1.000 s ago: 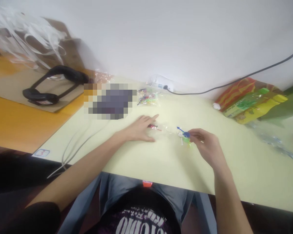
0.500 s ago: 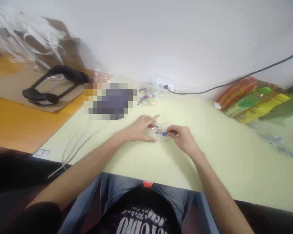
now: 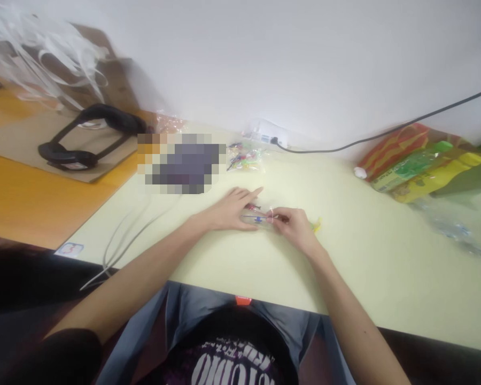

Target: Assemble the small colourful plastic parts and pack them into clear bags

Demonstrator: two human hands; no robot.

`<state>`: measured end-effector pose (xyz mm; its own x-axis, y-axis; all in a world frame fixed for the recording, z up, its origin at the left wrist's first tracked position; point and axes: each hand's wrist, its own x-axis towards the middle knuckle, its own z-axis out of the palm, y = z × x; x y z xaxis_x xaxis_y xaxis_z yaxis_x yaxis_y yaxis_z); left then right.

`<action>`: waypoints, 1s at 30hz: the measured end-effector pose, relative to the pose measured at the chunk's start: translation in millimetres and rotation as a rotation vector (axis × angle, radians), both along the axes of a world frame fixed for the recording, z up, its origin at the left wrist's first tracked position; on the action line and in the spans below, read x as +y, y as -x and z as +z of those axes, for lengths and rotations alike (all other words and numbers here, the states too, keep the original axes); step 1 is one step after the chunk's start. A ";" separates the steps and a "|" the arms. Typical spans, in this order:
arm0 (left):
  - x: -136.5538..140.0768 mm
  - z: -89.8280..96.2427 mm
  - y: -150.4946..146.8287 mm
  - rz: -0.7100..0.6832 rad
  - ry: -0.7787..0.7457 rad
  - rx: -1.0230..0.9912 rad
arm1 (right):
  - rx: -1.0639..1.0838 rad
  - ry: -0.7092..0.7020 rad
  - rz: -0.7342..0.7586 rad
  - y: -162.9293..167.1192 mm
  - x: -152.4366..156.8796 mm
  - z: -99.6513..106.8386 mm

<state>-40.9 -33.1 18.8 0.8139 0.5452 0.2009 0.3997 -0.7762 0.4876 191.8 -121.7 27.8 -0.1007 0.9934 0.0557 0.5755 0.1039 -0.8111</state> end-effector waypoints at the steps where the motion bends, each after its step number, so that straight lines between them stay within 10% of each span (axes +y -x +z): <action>1: 0.0 -0.1 0.0 0.001 -0.001 0.001 | 0.025 0.015 0.020 -1.8 -1.6 -0.3; 11: 0.5 -1.3 0.1 -0.005 -0.006 -0.006 | 0.146 -0.043 -0.120 2.4 0.5 -11.7; 30: 2.5 -4.5 0.7 -0.020 -0.009 -0.035 | -0.032 -0.058 0.101 15.4 2.7 -18.6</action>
